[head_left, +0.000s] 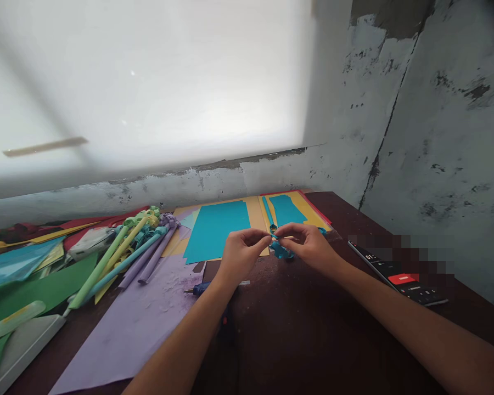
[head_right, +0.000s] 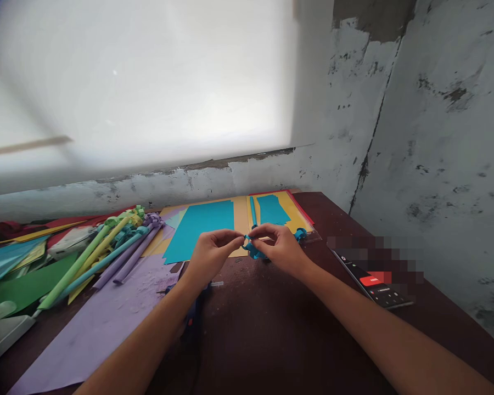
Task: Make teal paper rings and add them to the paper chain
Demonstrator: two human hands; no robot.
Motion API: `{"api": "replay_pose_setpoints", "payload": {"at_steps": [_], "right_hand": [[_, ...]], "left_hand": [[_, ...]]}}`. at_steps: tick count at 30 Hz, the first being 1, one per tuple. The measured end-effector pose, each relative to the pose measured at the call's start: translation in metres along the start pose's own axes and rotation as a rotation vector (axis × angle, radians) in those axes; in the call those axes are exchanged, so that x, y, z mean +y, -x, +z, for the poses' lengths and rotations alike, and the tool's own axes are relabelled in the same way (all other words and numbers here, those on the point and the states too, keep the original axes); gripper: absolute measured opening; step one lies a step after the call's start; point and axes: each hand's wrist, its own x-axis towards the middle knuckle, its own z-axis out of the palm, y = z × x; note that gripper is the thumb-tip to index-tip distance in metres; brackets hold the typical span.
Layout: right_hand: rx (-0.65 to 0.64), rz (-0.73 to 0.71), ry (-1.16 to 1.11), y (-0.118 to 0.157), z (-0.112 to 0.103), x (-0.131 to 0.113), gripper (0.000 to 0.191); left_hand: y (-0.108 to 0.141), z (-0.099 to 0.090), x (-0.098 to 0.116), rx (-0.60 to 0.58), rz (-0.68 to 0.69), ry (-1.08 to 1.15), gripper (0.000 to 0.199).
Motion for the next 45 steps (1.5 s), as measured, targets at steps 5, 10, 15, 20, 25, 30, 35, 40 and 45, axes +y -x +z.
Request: {"api": "replay_pose_setpoints", "payload": {"at_steps": [5, 10, 15, 20, 25, 30, 35, 40, 45], "right_hand": [[0.007, 0.011, 0.055, 0.001, 0.001, -0.002, 0.017], [0.010, -0.011, 0.118, 0.001, 0.000, -0.003, 0.015], [0.009, -0.030, 0.131, 0.000, -0.001, -0.003, 0.015], [-0.004, 0.033, 0.083, 0.001, -0.001, -0.004, 0.016], [-0.030, 0.049, 0.107, 0.001, -0.002, -0.005, 0.018], [-0.024, 0.040, 0.056, 0.001, -0.001, -0.004, 0.023], [-0.043, 0.041, 0.042, 0.000, -0.001, -0.002, 0.024], [-0.053, 0.046, 0.018, 0.000, -0.001, 0.000, 0.025], [-0.039, 0.044, 0.057, 0.000, -0.002, -0.003, 0.023]], "left_hand": [[0.000, 0.001, -0.003, -0.024, 0.020, -0.041, 0.017], [-0.001, 0.002, -0.006, -0.045, 0.025, -0.056, 0.018], [-0.001, 0.002, -0.006, -0.076, 0.028, -0.055, 0.020], [-0.001, 0.000, -0.006, -0.104, 0.033, -0.083, 0.021], [-0.001, 0.000, -0.010, -0.113, 0.047, -0.081, 0.021], [-0.002, -0.001, -0.011, -0.101, 0.051, -0.093, 0.016], [-0.003, -0.003, -0.011, -0.107, 0.063, -0.089, 0.016], [-0.003, -0.005, -0.010, -0.134, 0.061, -0.077, 0.020], [-0.005, -0.008, -0.012, -0.182, 0.010, -0.073, 0.025]]}}
